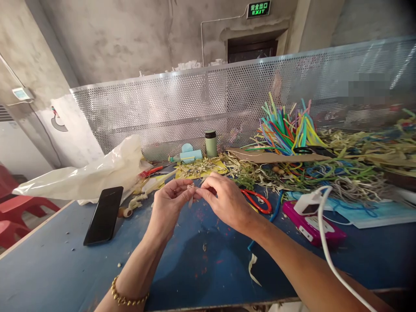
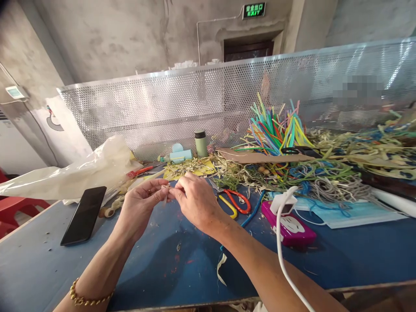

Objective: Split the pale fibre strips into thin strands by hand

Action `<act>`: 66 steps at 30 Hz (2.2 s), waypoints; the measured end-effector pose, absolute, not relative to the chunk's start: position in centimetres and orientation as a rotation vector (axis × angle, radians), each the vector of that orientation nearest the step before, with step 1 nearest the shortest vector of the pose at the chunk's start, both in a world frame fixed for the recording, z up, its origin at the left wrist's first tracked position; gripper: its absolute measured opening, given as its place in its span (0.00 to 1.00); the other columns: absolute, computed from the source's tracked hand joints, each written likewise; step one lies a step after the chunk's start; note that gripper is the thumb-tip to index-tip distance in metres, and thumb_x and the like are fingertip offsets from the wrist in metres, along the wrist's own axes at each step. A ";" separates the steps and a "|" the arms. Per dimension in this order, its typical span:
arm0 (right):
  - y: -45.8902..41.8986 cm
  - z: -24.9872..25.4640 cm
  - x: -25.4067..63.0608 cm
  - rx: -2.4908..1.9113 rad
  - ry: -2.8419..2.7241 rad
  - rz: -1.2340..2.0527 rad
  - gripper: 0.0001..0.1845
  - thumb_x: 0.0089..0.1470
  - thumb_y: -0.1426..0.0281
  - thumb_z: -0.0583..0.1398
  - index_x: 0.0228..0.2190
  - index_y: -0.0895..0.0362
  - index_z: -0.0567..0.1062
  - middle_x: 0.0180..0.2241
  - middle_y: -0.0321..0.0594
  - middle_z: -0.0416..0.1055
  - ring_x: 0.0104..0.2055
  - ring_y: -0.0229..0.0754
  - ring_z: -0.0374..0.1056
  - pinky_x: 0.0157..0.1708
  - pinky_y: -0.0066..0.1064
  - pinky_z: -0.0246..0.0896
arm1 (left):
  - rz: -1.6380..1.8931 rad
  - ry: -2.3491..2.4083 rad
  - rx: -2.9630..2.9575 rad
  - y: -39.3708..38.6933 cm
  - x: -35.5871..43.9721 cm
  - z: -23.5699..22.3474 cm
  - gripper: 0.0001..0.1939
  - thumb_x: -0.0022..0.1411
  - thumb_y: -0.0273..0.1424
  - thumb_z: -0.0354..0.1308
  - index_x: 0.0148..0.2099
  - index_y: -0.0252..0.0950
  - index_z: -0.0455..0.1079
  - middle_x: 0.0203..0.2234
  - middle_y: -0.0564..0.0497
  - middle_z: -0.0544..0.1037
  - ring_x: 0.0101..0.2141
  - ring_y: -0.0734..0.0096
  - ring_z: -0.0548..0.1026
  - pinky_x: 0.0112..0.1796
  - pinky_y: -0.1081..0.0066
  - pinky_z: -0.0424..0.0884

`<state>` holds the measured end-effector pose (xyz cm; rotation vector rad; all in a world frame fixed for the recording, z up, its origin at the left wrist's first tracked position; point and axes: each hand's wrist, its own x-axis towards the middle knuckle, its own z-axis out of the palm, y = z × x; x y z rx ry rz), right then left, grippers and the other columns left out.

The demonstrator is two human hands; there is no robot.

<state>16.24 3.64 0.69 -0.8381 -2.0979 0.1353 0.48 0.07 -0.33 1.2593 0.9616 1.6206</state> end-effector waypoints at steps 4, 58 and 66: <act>3.8 0.7 16.2 -0.805 -2.075 0.140 0.12 0.61 0.72 0.59 0.25 0.58 0.70 0.29 0.40 0.68 0.33 0.40 0.64 0.34 0.32 0.57 | 1.593 0.882 1.271 0.1 0.5 -0.4 0.13 0.53 0.31 0.69 0.41 0.31 0.75 0.31 0.47 0.81 0.32 0.70 0.78 0.38 0.70 0.73; 3.0 0.2 15.3 -0.557 -1.985 -0.015 0.07 0.59 0.76 0.55 0.28 0.54 0.66 0.30 0.38 0.66 0.35 0.41 0.62 0.41 0.35 0.59 | 1.680 0.832 1.031 -0.3 1.1 -0.2 0.08 0.48 0.29 0.70 0.30 0.34 0.75 0.26 0.54 0.77 0.29 0.75 0.74 0.37 0.73 0.71; 3.8 0.4 15.4 -0.654 -1.859 0.207 0.06 0.56 0.75 0.56 0.28 0.55 0.67 0.29 0.38 0.66 0.33 0.40 0.63 0.36 0.33 0.61 | 1.604 0.818 1.118 -0.2 1.0 -0.4 0.06 0.50 0.28 0.69 0.31 0.33 0.75 0.27 0.53 0.77 0.30 0.73 0.75 0.39 0.70 0.71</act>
